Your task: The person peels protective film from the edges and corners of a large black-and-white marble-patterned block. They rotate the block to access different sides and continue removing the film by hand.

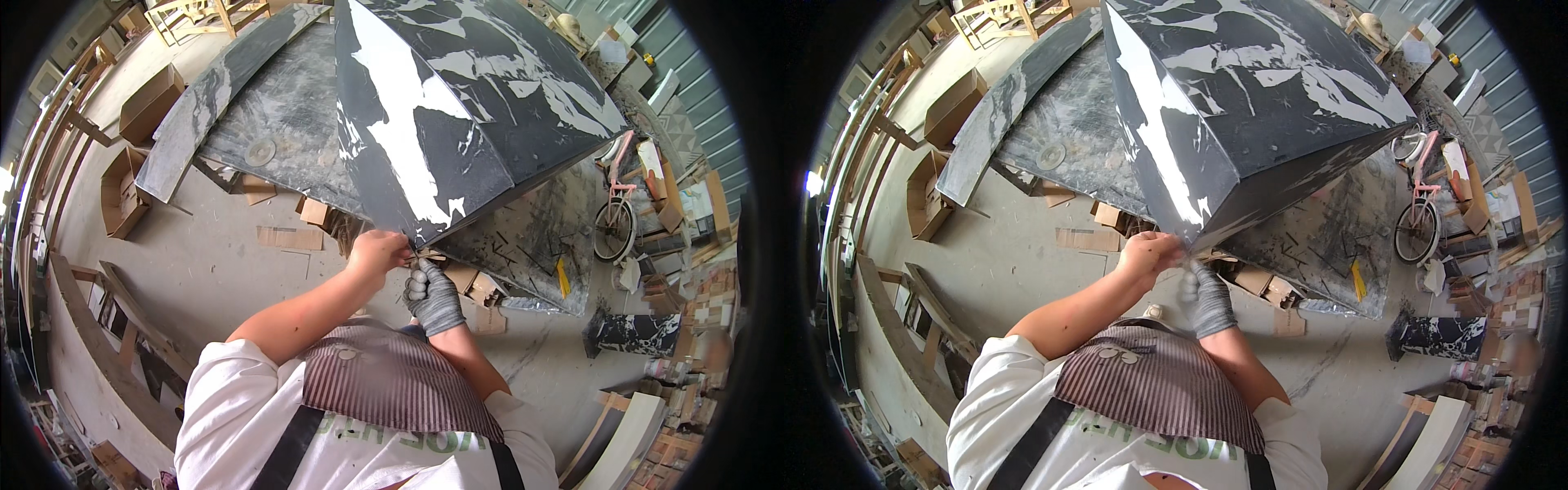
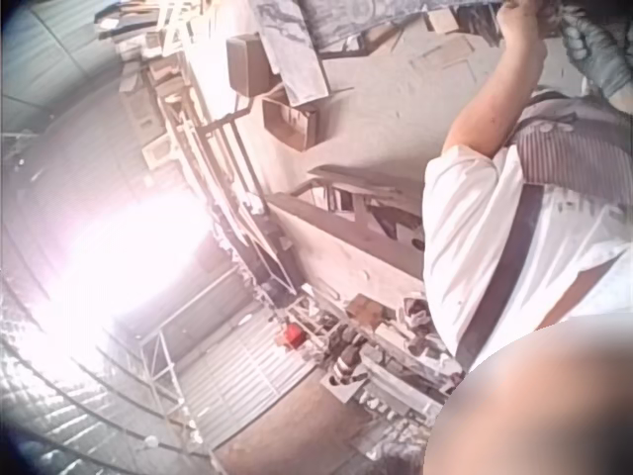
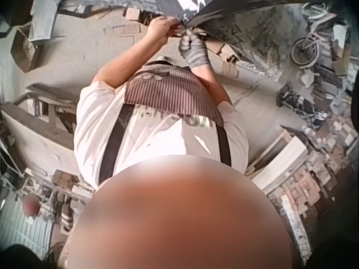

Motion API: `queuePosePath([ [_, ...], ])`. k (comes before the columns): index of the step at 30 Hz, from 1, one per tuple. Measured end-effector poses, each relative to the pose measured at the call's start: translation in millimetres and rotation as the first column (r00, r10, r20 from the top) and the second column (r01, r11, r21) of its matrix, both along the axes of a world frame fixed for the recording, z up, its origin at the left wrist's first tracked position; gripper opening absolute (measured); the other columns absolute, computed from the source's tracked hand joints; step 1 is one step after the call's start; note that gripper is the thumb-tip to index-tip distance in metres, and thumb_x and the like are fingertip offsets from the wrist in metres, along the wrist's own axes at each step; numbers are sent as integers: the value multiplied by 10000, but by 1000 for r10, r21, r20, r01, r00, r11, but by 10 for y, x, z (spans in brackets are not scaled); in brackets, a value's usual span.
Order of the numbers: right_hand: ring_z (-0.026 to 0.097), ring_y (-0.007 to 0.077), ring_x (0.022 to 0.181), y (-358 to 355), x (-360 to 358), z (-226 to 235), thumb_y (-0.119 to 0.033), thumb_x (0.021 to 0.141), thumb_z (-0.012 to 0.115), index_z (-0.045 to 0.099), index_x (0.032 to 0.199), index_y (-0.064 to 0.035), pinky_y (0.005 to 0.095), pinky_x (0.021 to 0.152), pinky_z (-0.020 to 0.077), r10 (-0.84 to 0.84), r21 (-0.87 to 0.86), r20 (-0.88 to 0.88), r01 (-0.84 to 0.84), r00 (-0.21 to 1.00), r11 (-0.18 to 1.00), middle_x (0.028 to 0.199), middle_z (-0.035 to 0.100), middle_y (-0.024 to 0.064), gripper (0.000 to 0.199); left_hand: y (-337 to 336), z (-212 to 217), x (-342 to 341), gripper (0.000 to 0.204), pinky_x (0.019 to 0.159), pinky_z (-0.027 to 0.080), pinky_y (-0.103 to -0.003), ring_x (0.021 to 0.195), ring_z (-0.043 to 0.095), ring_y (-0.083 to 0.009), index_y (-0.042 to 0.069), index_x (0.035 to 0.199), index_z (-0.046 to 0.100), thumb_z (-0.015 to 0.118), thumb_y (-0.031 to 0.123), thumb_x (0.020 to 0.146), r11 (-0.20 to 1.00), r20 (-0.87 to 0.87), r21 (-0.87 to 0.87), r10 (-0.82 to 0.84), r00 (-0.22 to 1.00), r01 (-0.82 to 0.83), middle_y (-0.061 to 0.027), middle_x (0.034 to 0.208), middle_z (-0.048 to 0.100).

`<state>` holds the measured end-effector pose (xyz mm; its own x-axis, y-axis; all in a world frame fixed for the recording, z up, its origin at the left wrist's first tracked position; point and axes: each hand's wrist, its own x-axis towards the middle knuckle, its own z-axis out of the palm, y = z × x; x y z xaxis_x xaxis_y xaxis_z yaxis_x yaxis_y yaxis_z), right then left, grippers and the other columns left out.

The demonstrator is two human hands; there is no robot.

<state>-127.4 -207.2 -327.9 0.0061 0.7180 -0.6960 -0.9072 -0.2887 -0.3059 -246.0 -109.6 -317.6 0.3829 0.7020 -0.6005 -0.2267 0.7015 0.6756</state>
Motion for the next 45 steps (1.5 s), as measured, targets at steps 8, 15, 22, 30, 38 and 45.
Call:
queuePosePath([
  [8, 383, 53, 474, 27, -61, -289, -284, 995, 615, 609, 966, -163, 215, 399, 284, 12, -54, 84, -8, 996, 999, 610, 448, -89, 125, 75, -433, 8, 101, 666, 589, -301, 752, 691, -207, -21, 968, 653, 691, 47, 904, 995, -19, -100, 18, 1000, -20, -113, 898, 704],
  [15, 413, 70, 519, 7, -37, -642, -292, 957, 663, 612, 948, -130, 223, 442, 300, 42, -89, 160, -28, 986, 996, 653, 481, -74, 171, 84, -546, 29, 107, 636, 579, -297, 716, 689, -195, -10, 955, 650, 714, 32, 881, 998, -113, -65, 1, 994, -8, -111, 866, 707],
  [22, 436, 104, 530, 60, -20, -1366, -307, 946, 658, 643, 900, -157, 269, 461, 328, 37, -233, 175, 5, 984, 972, 672, 507, -66, 157, 41, -1156, 82, 119, 625, 564, -287, 715, 690, -199, 9, 931, 655, 741, 48, 860, 994, -133, -100, 37, 990, -51, -106, 854, 711],
  [30, 339, 61, 422, 258, -139, -1434, -255, 1006, 571, 540, 857, -185, 234, 372, 256, 12, -370, 170, 52, 985, 928, 563, 404, -107, 167, 73, -1878, 97, 129, 637, 559, -288, 727, 691, -205, 1, 949, 665, 738, 54, 857, 994, -225, 101, -6, 974, 29, -108, 892, 717],
  [38, 367, 70, 440, 241, -183, -1409, -239, 1003, 573, 564, 878, -156, 233, 374, 274, -23, -379, 149, 78, 989, 922, 581, 432, -81, 151, 96, -1618, 92, 139, 670, 556, -285, 788, 696, -203, -8, 981, 666, 722, 69, 879, 996, -242, -90, -6, 970, -16, -106, 923, 718],
  [45, 367, 66, 491, 20, -158, -674, -265, 961, 653, 612, 918, -128, 229, 433, 291, -70, -130, 69, 79, 995, 988, 640, 433, -80, 149, -50, -740, -3, 100, 658, 548, -288, 757, 671, -187, 11, 954, 655, 713, 72, 899, 990, -91, -119, 61, 994, -71, -83, 900, 702],
])
